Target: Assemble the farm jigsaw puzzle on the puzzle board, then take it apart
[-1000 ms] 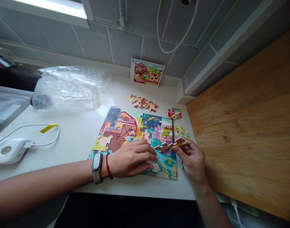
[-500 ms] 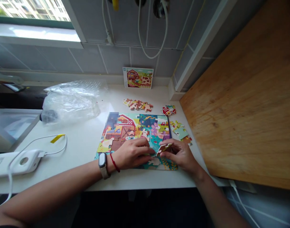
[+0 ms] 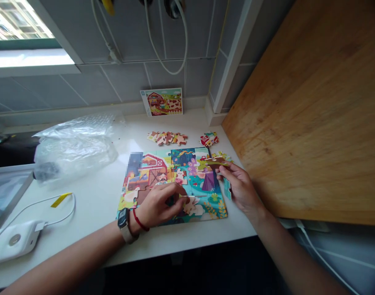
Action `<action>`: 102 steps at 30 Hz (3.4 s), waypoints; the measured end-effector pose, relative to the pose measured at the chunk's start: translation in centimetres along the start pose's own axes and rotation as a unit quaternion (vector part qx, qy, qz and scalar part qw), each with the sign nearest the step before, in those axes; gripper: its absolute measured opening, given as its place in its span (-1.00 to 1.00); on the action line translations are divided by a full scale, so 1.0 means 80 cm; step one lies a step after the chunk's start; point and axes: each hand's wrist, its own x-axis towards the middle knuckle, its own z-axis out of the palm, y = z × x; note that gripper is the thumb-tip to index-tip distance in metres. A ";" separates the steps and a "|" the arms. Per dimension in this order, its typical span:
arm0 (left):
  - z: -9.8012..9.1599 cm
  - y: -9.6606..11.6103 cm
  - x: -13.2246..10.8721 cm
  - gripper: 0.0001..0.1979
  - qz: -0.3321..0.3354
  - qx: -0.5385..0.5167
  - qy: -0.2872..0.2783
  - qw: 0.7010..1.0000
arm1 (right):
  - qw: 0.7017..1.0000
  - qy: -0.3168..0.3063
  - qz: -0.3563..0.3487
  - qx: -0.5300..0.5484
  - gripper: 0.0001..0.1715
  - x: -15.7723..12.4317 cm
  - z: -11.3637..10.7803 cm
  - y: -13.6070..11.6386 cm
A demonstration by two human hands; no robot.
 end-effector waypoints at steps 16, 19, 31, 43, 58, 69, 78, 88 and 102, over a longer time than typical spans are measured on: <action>0.001 -0.003 0.002 -0.93 0.033 -0.001 -0.020 0.999 | 0.998 0.018 -0.061 -0.030 -0.59 -0.003 0.001 0.002; 0.000 -0.004 0.000 -0.92 0.002 0.022 0.009 1.000 | 0.994 0.024 -0.093 -0.050 -0.46 -0.006 0.001 0.001; -0.002 -0.007 -0.004 -0.85 -0.055 -0.008 0.045 0.997 | 0.986 0.001 -0.131 -0.105 -0.61 -0.019 0.009 -0.001; 0.000 -0.014 -0.008 -0.83 -0.118 -0.077 0.075 0.987 | 0.995 -0.015 -0.094 0.004 -0.82 -0.010 -0.006 -0.011; -0.001 -0.012 -0.005 -0.88 -0.085 -0.040 0.087 0.992 | 0.769 -0.120 -0.184 -0.600 -0.57 -0.032 -0.012 -0.035; -0.002 -0.013 0.000 -0.88 -0.111 -0.093 0.068 0.987 | 0.806 -0.150 -0.126 -0.558 -0.47 -0.018 -0.025 -0.031; -0.003 -0.015 0.002 -0.89 -0.066 -0.128 0.040 0.989 | 0.954 -0.142 0.017 -0.263 -0.50 -0.040 0.020 -0.030; -0.004 -0.017 0.003 -0.86 -0.037 -0.133 -0.005 0.990 | 0.989 -0.090 0.018 -0.113 -0.41 -0.059 0.047 0.004; -0.003 -0.020 -0.001 -0.78 -0.085 -0.130 -0.012 0.988 | 0.982 -0.148 0.055 -0.102 -0.62 -0.064 0.035 0.007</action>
